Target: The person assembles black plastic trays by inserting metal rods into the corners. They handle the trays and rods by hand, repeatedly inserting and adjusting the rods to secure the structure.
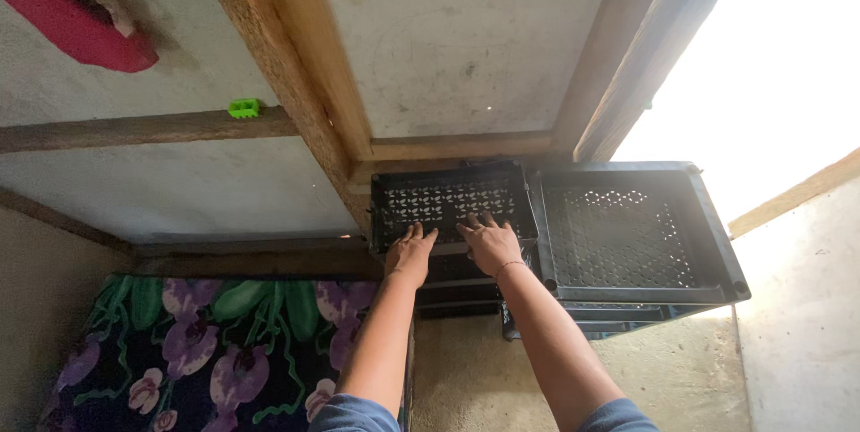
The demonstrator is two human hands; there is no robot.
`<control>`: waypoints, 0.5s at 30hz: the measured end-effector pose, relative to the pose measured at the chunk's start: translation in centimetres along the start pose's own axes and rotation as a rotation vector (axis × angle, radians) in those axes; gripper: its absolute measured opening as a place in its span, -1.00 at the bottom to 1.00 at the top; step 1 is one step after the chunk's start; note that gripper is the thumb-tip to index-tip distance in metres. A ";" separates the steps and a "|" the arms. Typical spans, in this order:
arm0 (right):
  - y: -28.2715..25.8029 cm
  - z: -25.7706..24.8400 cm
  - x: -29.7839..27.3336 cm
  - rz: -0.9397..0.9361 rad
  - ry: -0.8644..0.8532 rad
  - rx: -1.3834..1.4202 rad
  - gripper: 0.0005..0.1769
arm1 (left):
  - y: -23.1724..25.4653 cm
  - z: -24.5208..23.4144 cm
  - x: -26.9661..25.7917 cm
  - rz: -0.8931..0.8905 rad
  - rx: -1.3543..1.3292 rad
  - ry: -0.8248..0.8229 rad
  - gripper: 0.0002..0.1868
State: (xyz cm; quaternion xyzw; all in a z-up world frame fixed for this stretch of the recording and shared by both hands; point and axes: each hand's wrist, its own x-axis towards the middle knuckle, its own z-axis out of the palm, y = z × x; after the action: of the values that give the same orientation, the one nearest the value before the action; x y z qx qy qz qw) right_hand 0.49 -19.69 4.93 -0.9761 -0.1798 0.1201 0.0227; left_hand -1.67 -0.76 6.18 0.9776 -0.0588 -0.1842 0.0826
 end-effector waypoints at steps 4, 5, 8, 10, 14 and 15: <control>-0.1 -0.1 0.0 0.007 0.009 0.013 -0.22 | 0.0 -0.2 0.1 0.006 0.020 -0.002 -0.11; 0.0 -0.1 0.0 0.007 0.004 0.010 -0.21 | 0.1 -0.2 0.1 -0.005 0.020 -0.017 -0.10; 0.0 0.0 0.1 0.010 -0.002 0.014 -0.20 | 0.1 -0.1 0.2 -0.014 0.026 -0.024 -0.09; 0.0 0.0 0.1 0.010 0.000 0.011 -0.21 | 0.0 0.1 0.2 0.001 0.031 -0.008 -0.09; -0.1 0.0 0.0 0.005 -0.007 -0.011 -0.19 | -0.5 0.7 0.6 0.026 0.020 0.008 -0.11; -0.1 0.0 0.0 0.004 -0.012 -0.016 -0.18 | -0.6 0.9 0.8 0.025 0.013 0.004 -0.11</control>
State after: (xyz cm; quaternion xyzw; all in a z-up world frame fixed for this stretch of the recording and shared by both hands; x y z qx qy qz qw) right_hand 0.49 -19.61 4.93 -0.9759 -0.1789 0.1245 0.0134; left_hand -1.25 -0.42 4.97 0.9777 -0.0719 -0.1808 0.0785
